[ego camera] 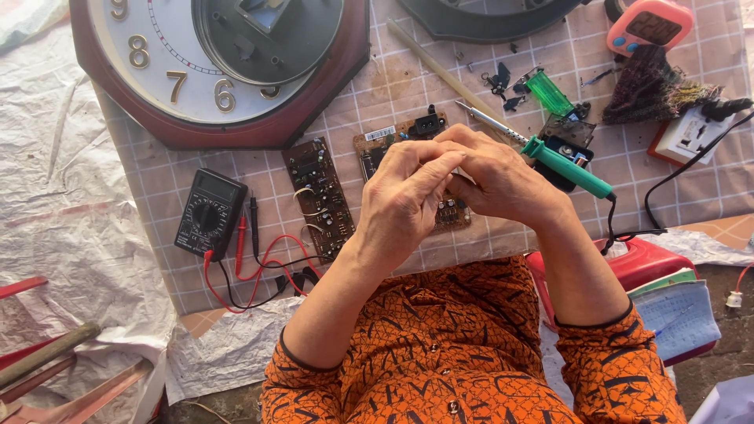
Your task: The person uses a multimeter to test points on a circuit board, then switches to a screwdriver to adjust components on the board. The workspace includes a disassembled clock and various tools.
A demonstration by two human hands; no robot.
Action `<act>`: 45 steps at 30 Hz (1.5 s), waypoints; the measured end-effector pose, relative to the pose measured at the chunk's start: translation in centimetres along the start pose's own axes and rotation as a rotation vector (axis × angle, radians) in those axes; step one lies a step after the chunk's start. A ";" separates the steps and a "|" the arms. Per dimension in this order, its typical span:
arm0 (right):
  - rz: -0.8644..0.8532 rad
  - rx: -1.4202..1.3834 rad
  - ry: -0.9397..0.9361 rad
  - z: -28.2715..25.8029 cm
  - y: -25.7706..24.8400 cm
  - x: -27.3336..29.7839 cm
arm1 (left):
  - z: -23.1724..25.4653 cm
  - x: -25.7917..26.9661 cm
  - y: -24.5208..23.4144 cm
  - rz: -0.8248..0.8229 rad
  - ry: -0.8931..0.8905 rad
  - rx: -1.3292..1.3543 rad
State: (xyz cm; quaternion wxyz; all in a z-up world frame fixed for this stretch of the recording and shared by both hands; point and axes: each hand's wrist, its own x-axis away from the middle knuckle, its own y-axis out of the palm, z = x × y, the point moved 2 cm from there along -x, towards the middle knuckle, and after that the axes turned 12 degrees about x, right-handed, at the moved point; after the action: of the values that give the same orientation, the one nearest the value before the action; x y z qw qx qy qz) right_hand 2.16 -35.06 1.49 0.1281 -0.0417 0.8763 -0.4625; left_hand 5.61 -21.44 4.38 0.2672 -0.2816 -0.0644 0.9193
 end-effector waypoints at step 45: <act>0.028 0.098 -0.007 0.3 0.5 0.2 | 0.2 -0.6 -0.9 -0.107 -0.033 0.078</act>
State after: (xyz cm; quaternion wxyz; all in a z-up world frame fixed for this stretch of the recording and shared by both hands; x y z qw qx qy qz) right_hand 2.04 -35.07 0.90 0.1397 -0.0247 0.8526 -0.5029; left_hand 6.30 -20.97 5.03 0.3256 -0.2520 -0.0480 0.9100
